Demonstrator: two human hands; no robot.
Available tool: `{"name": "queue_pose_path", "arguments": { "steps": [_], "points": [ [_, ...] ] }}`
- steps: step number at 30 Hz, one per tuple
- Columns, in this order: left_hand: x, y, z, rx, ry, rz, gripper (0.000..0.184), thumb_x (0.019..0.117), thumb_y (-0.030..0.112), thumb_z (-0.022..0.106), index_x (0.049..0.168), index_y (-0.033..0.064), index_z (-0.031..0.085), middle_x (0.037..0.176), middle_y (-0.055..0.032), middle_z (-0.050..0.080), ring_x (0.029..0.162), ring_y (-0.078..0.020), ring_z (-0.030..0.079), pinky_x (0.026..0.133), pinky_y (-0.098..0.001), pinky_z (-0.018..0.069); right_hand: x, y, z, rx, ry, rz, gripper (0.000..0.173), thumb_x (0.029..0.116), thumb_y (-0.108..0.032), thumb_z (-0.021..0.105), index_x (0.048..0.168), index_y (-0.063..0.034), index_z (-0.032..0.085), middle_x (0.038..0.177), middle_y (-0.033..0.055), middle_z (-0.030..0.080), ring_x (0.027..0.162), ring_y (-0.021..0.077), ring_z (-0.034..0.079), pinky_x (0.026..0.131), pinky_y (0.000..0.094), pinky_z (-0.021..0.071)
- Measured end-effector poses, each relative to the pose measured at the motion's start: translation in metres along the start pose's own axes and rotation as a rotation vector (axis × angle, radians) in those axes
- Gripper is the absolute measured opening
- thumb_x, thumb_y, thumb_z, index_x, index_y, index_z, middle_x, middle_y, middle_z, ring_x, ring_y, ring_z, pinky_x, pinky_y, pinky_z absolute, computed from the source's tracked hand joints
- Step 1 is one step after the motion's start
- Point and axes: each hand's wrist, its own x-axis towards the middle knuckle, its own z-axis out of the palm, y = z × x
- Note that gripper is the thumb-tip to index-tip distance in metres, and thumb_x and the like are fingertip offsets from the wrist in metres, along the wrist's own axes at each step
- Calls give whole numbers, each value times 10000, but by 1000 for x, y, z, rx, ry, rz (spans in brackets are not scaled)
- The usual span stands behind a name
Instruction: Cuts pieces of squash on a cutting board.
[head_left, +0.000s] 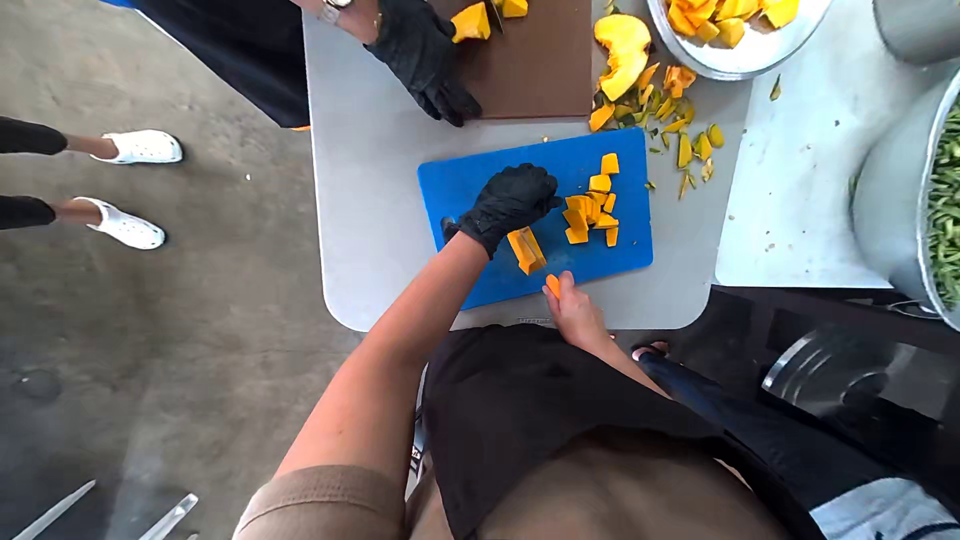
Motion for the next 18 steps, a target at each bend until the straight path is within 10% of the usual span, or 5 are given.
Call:
{"name": "queue_pose_path", "arguments": {
  "steps": [18],
  "points": [
    [8,0,-7,-53,-194,-114,441,1069,383,500,944,1,682,933,-191,684,906,-381,676,736,-592,482,3,-2,8,49,-11,24,408,1119,-269,405,1317,69,519,1032,264,705,1020,423,711,874,545,551]
  ]
}}
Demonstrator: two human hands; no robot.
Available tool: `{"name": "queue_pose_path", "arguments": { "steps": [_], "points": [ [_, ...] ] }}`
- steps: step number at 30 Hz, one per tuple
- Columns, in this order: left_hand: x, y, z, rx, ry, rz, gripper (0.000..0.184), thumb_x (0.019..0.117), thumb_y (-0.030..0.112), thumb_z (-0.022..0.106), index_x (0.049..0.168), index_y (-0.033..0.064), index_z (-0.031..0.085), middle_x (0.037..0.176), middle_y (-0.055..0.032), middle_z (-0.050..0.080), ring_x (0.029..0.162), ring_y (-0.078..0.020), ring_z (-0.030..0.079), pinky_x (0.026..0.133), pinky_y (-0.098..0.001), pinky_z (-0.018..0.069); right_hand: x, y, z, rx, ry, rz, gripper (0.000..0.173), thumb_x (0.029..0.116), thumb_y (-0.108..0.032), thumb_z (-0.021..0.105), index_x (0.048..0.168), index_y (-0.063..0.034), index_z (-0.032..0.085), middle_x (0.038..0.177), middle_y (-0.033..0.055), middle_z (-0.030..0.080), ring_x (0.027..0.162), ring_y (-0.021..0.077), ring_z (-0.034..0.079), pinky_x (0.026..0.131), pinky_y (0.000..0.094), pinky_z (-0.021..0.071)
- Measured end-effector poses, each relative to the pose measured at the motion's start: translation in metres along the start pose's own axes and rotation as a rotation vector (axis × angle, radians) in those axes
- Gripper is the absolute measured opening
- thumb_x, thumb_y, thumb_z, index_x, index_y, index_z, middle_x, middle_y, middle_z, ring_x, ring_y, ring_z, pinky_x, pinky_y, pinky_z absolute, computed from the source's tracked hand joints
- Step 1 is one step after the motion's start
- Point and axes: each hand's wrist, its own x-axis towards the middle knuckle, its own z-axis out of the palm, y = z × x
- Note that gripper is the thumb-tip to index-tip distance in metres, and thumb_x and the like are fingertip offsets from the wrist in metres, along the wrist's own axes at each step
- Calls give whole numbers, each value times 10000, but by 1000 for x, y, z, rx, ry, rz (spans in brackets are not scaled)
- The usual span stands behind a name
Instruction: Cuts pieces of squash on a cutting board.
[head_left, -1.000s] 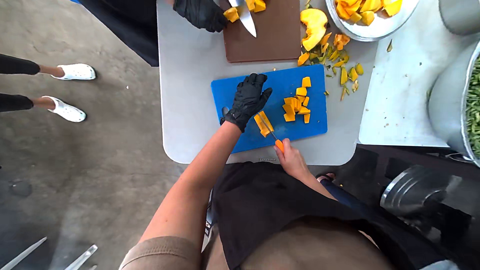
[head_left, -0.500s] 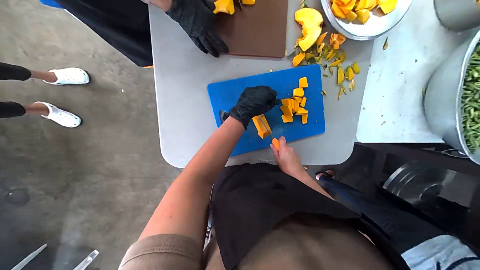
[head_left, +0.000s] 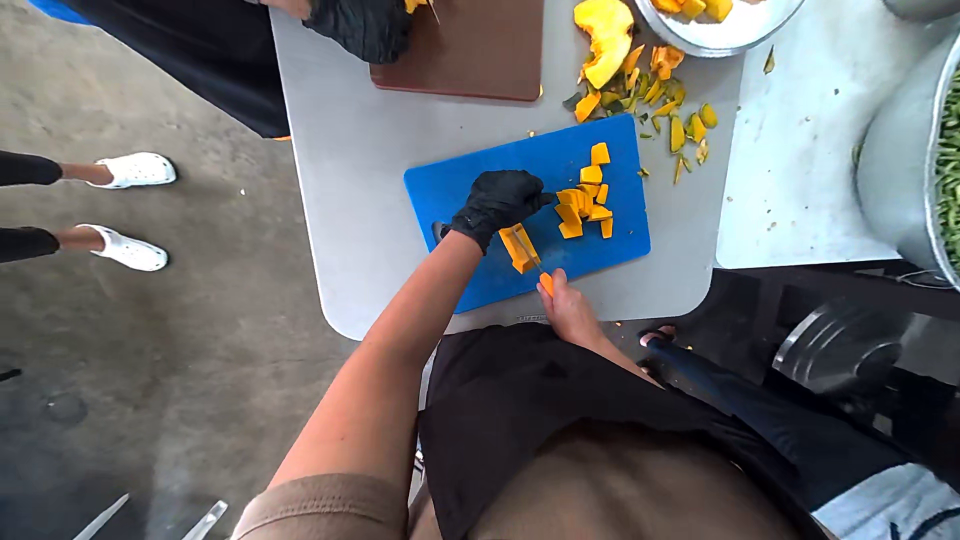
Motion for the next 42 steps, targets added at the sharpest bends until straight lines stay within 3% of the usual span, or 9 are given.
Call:
{"name": "queue_pose_path", "arguments": {
  "steps": [7,10,13,16,18,22,30,37,42],
  "points": [
    [4,-1,2,2,35,32,460,1065,403,499,922,2,671,939,-189,682,914,-382,679,731,-591,485,2,8,4,37,48,-46,390,1112,-265,428,1267,74,545,980,257,706,963,423,719,838,548,558],
    [-9,-2,12,-205,459,136,287,1018,227,588,993,-33,706,988,-193,695,953,-345,684,829,-528,536,5,18,0,116,31,-75,407,1106,-280,449,1261,81,553,961,257,698,930,415,710,839,551,549],
    [-43,15,29,-582,809,-95,295,1019,119,554,1215,-98,595,1134,-216,650,1020,-233,648,909,-369,548,8,28,-4,304,8,-76,440,1103,-299,460,1300,85,542,932,221,677,850,321,679,824,480,542],
    [-94,28,60,-852,561,-481,548,1055,338,535,1487,34,393,1324,-190,578,1123,-237,611,948,-411,529,13,32,-4,572,-95,-35,398,1109,-305,440,1298,36,526,795,82,576,635,159,571,625,337,521],
    [-114,29,81,-1100,299,-510,589,1066,401,506,1565,135,342,1439,-129,541,1180,-208,617,968,-402,541,12,27,-8,771,-184,-40,364,1111,-276,433,1304,25,498,707,3,507,526,86,506,507,254,482],
    [-99,32,99,-1429,377,-483,488,1078,276,512,1512,98,376,1216,-84,641,960,-135,670,852,-316,571,8,19,-16,866,-259,-120,326,1109,-244,427,1299,15,487,671,-30,479,489,52,473,480,210,454],
    [-56,52,88,-661,363,-742,826,895,430,774,1477,7,367,1372,-290,522,1147,-427,621,913,-599,539,-8,57,-17,802,-21,-47,339,1110,-246,433,1296,30,493,686,-8,490,498,66,483,480,232,463],
    [-45,60,79,-152,342,-800,719,920,265,731,1490,-6,387,1470,-307,428,1109,-454,646,833,-554,582,-18,102,-26,704,115,42,392,1113,-272,443,1361,28,490,734,34,523,544,106,509,515,277,469],
    [-56,57,95,-68,277,-693,848,899,406,769,1553,55,360,1480,-278,432,1178,-470,594,870,-585,549,-8,115,-30,472,76,31,451,1113,-346,427,1365,20,506,863,142,610,703,236,609,685,425,532]
  ]
}}
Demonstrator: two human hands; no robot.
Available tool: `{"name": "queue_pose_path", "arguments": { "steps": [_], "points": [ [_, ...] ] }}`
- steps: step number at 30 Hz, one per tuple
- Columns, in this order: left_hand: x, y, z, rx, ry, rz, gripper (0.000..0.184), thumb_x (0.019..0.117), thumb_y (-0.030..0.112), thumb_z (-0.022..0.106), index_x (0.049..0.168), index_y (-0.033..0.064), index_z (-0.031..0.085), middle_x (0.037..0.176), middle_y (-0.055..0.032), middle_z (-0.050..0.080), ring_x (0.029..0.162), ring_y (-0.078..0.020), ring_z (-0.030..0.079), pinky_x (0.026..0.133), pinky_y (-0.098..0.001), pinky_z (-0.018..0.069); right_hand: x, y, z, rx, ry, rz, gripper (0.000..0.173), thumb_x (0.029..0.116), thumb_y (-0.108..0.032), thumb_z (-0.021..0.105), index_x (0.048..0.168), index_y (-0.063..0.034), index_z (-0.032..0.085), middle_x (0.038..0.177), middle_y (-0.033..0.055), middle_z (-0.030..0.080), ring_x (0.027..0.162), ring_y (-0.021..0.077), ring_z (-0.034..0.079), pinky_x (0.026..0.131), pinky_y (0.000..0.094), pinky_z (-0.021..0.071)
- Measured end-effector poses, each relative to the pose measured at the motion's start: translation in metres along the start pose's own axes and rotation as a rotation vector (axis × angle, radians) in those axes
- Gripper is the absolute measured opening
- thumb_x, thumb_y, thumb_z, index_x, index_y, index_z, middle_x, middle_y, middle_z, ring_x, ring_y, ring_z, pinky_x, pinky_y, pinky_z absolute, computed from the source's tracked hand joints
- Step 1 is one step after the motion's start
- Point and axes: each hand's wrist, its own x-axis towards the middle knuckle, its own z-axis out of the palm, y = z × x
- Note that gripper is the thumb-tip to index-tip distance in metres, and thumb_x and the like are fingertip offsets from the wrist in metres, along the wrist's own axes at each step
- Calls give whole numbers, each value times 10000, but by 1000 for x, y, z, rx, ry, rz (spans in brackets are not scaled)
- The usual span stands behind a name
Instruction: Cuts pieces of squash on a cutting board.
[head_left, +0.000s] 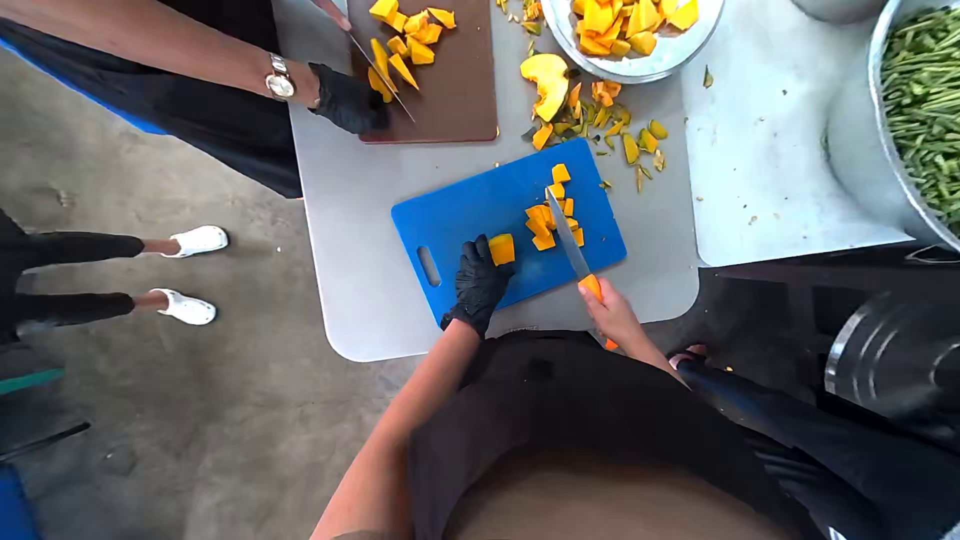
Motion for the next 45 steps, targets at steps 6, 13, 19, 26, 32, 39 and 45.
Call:
{"name": "queue_pose_path", "arguments": {
  "steps": [6,13,19,26,32,39,45],
  "points": [
    [-11,-5,10,-207,69,61,656,983,310,690,1468,-29,406,1439,-321,435,1151,-450,620,907,-544,563,-2,-19,12,-157,-38,-176,454,1120,-348,398,1229,63,556,895,206,644,840,329,654,798,490,522],
    [-15,-17,12,-399,76,87,530,984,163,670,1408,-75,459,1386,-314,501,1278,-441,517,1043,-535,464,1,-24,25,-257,-77,-228,475,1123,-354,384,1217,77,561,917,244,678,901,401,696,817,539,540],
    [-16,-30,13,-417,30,159,441,1029,187,600,1413,7,478,1391,-275,501,1254,-420,535,994,-549,489,1,-32,25,-336,-118,-159,491,1125,-368,373,1249,73,548,984,261,691,978,427,702,852,556,540],
    [-6,-39,25,-487,27,220,431,1022,135,601,1402,-38,493,1366,-309,484,1235,-431,527,1004,-530,478,6,-41,17,-320,-214,-104,470,1128,-334,375,1281,82,530,961,248,676,919,392,693,840,520,538],
    [0,-42,28,-553,17,223,451,970,86,660,1362,-83,514,1343,-322,507,1212,-429,551,994,-520,491,37,-61,39,-381,-206,0,489,1126,-322,394,1323,112,501,1059,294,682,1035,437,692,913,550,535],
    [2,-41,25,-600,5,204,429,960,77,675,1324,-97,528,1327,-318,520,1206,-414,556,1004,-500,486,63,-53,48,-383,-130,-64,461,1120,-320,427,1296,95,527,1022,289,690,1022,451,696,904,567,534],
    [4,-46,30,-662,48,284,416,941,60,680,1304,-95,546,1288,-305,550,1209,-406,546,1032,-497,461,37,-46,32,-289,-21,-214,443,1119,-300,412,1193,112,559,836,231,655,804,379,685,763,518,548]
  ]
}}
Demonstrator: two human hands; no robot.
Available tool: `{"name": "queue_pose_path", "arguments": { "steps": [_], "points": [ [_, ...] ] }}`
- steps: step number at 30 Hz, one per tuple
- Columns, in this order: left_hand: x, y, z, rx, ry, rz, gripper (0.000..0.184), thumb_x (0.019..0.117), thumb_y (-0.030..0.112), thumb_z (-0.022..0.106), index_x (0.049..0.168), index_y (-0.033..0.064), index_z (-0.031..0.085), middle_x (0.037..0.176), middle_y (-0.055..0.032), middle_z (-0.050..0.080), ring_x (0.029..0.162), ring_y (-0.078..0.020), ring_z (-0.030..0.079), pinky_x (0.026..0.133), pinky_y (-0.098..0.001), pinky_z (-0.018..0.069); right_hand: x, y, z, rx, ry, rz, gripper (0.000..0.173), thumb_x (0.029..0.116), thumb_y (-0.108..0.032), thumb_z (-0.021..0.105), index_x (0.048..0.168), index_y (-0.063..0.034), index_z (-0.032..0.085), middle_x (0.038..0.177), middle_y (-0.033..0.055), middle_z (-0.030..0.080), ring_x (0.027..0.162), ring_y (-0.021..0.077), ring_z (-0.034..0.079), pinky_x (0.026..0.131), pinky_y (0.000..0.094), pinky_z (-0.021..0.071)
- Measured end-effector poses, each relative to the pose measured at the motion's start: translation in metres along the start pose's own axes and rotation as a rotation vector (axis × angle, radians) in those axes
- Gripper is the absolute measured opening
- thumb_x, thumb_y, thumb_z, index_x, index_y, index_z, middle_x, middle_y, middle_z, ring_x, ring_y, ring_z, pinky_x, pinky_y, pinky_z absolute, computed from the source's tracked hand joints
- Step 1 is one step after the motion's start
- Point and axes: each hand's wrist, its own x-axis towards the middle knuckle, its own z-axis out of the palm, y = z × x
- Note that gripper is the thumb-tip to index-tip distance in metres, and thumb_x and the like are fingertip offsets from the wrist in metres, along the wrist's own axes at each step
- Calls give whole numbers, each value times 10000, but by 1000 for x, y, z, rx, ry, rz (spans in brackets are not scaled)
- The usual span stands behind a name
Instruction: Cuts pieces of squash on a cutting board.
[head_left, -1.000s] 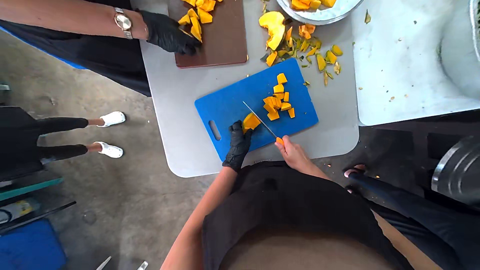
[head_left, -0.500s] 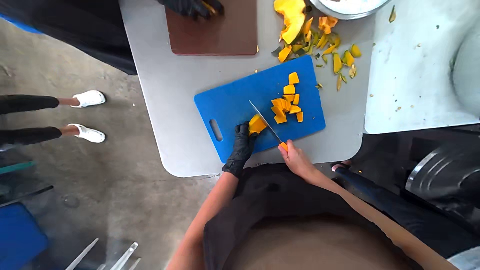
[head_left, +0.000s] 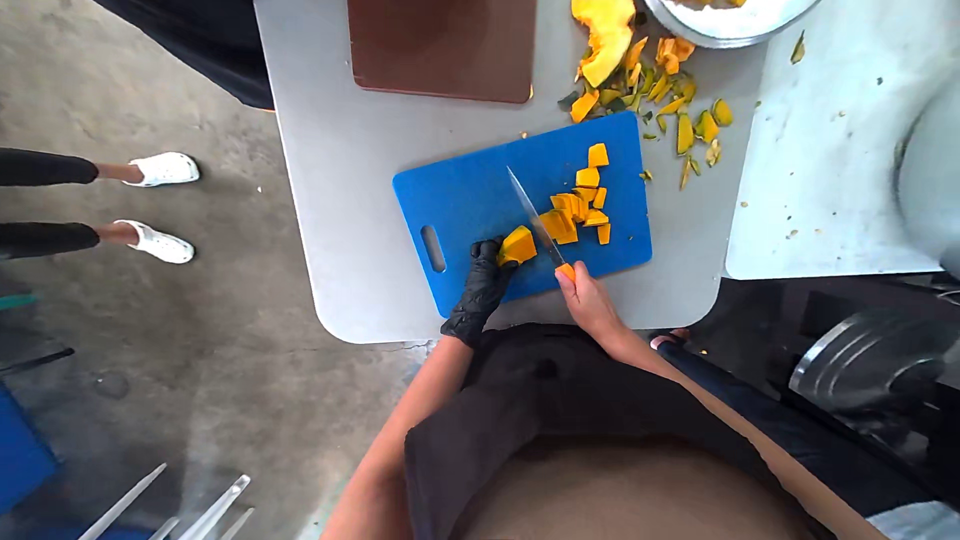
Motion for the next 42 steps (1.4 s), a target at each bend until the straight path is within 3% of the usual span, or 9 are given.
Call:
{"name": "queue_pose_path", "arguments": {
  "steps": [3,12,17,23,30,36,40,42],
  "points": [
    [0,2,-1,21,2,5,399,949,69,684,1286,-95,546,1282,-296,554,1203,-401,553,1026,-488,467,-10,-3,1,-26,-20,-32,459,1118,-321,397,1198,100,561,818,211,662,780,360,688,735,496,552],
    [1,3,-3,28,-10,10,358,948,81,681,1256,-75,588,1233,-285,571,1144,-401,557,973,-495,477,-2,-16,5,-4,-134,93,455,1123,-297,401,1239,122,536,925,238,673,883,350,690,830,470,545],
    [3,9,-6,48,-48,-31,355,940,66,695,1236,-98,587,1235,-317,558,1135,-427,574,963,-511,498,31,-30,25,-35,-166,242,482,1117,-312,436,1360,101,488,1090,293,682,1069,435,686,954,547,527],
    [10,14,-9,36,-46,-22,345,917,53,719,1216,-81,609,1214,-290,582,1136,-396,580,965,-488,495,33,-9,12,-35,-80,89,454,1115,-307,448,1279,107,534,959,284,685,946,447,699,866,575,539],
    [11,10,-5,-78,-9,-25,432,904,81,728,1264,-103,578,1280,-298,579,1190,-385,568,1015,-467,480,0,-7,3,25,27,6,438,1116,-287,421,1189,120,566,836,215,654,782,329,675,756,469,546],
    [7,6,-2,-116,26,-9,353,922,28,680,1234,-112,592,1272,-306,584,1173,-390,571,998,-455,485,-9,-10,6,16,42,-9,423,1114,-275,427,1184,120,561,812,200,648,752,314,668,731,454,545],
    [3,-1,-3,-104,32,54,314,933,66,684,1213,-59,616,1268,-252,604,1177,-337,581,1006,-430,483,-9,-14,6,-10,-6,22,433,1117,-284,415,1189,118,558,839,214,658,789,325,680,755,462,548],
    [7,1,-1,-140,63,46,318,907,53,688,1182,-98,635,1210,-279,622,1128,-340,589,979,-429,477,-7,-16,6,-12,-25,41,438,1117,-281,412,1198,126,554,854,217,660,804,326,680,768,460,547]
  ]
}}
